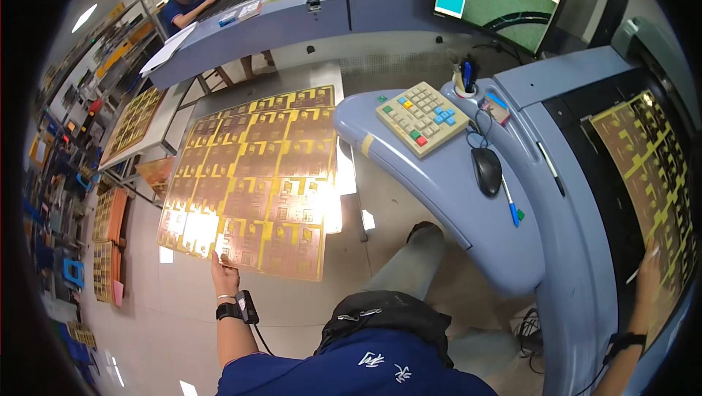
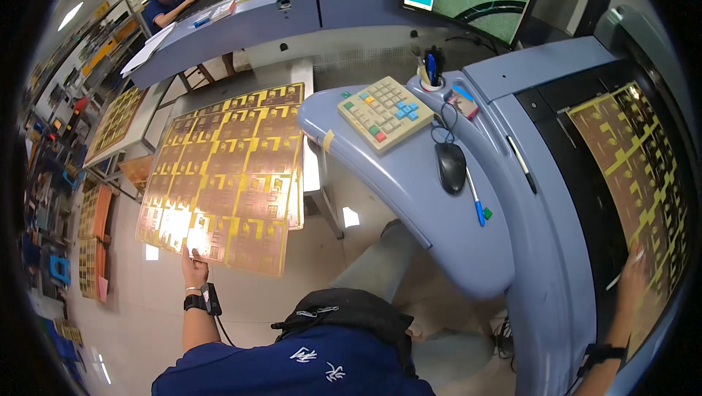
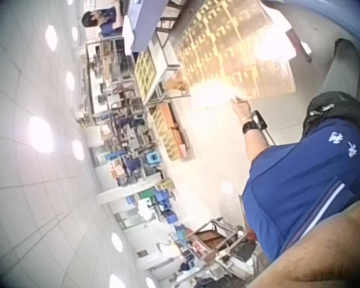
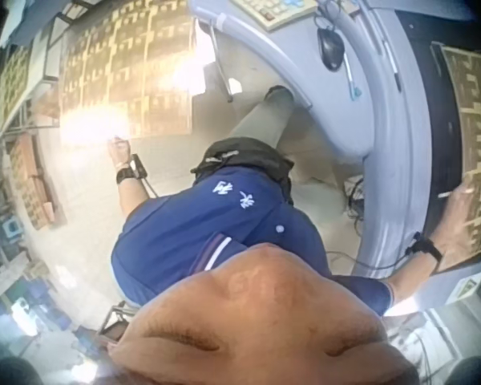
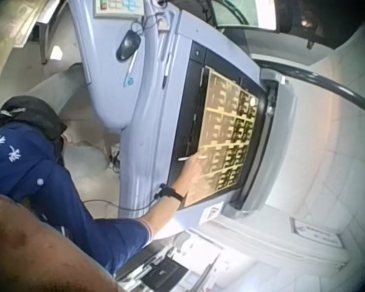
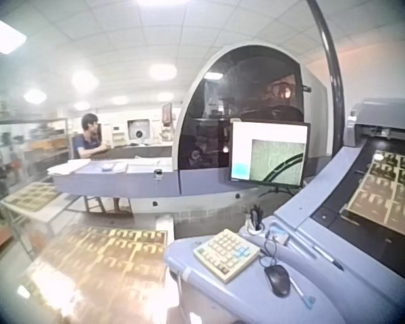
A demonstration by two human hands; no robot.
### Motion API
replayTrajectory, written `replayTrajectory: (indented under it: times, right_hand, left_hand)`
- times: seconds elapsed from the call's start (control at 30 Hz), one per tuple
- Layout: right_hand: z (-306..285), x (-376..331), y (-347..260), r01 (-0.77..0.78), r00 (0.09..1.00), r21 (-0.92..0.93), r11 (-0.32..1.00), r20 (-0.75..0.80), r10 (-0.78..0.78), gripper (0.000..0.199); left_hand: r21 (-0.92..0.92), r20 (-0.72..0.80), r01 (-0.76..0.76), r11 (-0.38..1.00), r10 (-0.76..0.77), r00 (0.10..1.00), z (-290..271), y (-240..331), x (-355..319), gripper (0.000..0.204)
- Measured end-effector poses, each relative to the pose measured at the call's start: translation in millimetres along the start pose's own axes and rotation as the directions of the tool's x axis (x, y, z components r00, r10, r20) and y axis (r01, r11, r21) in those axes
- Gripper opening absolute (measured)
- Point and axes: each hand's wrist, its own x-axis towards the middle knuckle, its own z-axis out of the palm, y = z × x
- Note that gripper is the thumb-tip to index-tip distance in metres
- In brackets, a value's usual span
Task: Inspecting and processing printed circuit boards (PCBs) using an automated machine and specialized software.
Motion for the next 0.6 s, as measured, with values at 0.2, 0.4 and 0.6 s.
replayTrajectory:
  times: [0.2,0.4,0.6]
  right_hand:
    - [-64.8,36.5,8.9,-0.238,0.96,0.329,0.914,-0.062,0.273,0.053]
    - [-154.4,27.0,44.8,-0.058,0.8,0.595,0.802,-0.453,0.394,0.05]
    - [-225.8,-43.0,142.4,-0.27,0.636,0.747,0.608,-0.336,0.695,0.034]
  left_hand:
    - [0.384,0.434,-0.511,0.769,0.338,0.835,-36.5,19.4,31.3,0.033]
    - [-0.222,0.116,-0.179,0.958,0.209,0.971,13.8,84.6,9.5,0.041]
    - [-0.125,0.192,-0.55,0.826,0.564,0.803,24.4,105.3,9.3,0.039]
